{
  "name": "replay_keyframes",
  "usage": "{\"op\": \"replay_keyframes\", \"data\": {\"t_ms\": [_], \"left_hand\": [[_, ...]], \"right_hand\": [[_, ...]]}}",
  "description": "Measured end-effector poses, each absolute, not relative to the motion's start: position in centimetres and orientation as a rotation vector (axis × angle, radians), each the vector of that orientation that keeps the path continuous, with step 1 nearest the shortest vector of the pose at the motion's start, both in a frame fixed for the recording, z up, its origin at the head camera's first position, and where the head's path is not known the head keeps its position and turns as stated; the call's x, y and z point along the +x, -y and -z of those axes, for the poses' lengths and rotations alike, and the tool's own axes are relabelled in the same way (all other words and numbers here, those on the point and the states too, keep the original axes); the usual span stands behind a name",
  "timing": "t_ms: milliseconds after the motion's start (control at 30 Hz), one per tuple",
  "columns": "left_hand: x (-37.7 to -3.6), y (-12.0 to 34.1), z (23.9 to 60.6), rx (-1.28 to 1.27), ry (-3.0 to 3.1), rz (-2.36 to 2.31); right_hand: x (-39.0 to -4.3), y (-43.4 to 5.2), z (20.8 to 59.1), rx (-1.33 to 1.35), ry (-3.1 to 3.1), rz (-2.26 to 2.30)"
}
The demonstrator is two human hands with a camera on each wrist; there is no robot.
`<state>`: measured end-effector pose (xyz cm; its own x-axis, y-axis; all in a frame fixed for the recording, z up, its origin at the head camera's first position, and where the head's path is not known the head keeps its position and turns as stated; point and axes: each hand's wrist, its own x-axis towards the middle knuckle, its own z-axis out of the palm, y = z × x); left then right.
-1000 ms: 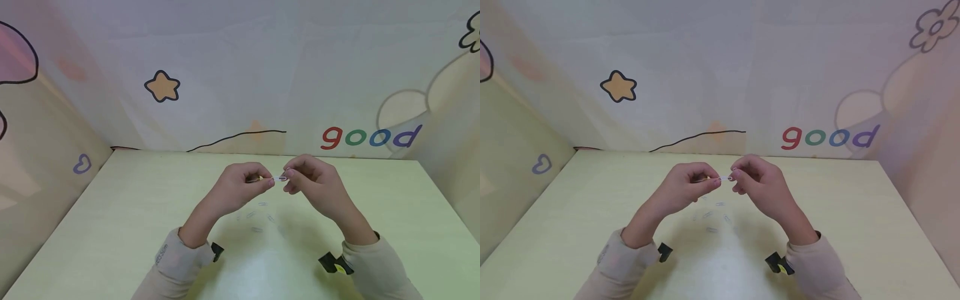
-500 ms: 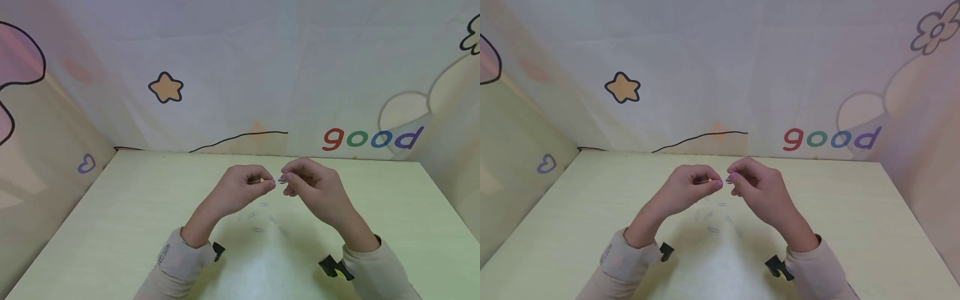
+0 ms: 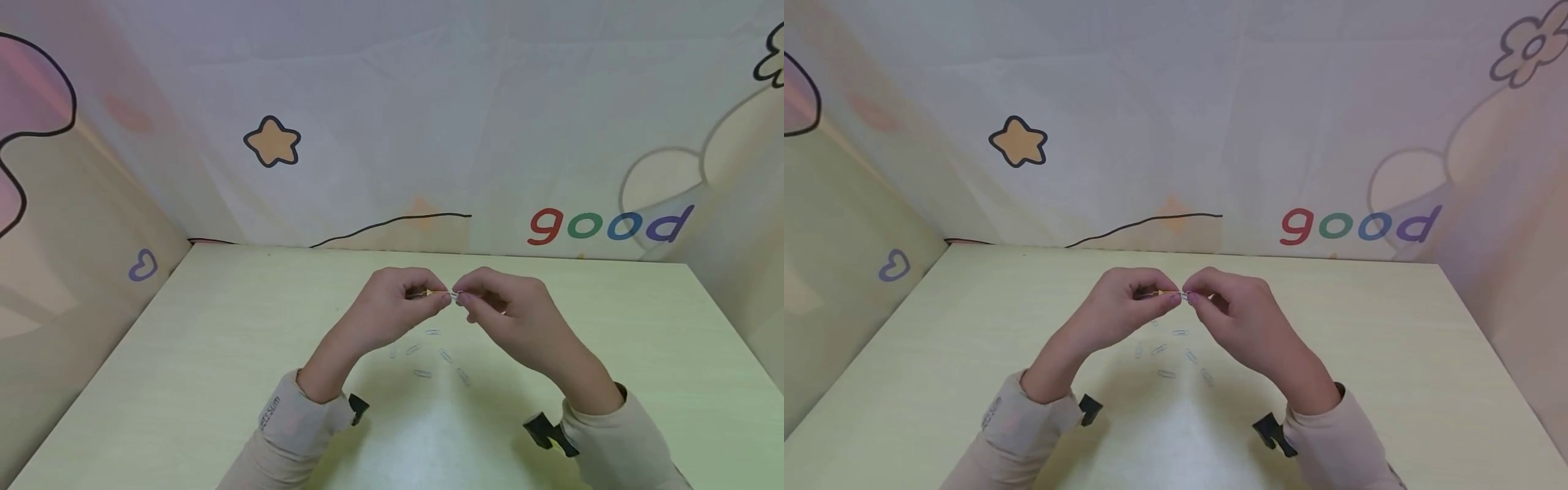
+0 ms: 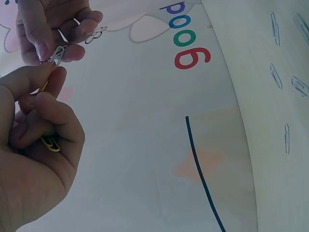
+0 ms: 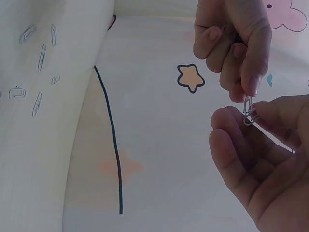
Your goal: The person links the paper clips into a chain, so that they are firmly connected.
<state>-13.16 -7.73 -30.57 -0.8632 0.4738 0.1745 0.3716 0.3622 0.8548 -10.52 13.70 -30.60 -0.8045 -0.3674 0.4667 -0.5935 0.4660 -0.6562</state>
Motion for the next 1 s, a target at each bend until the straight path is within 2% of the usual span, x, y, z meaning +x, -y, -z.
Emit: {"op": "replay_keyframes", "data": {"t_ms": [1000], "left_hand": [[-13.24, 7.78, 30.74, 0.802, -2.483, -1.723]], "right_hand": [[-10.86, -13.5, 30.89, 0.865, 2.39, -1.177]]}}
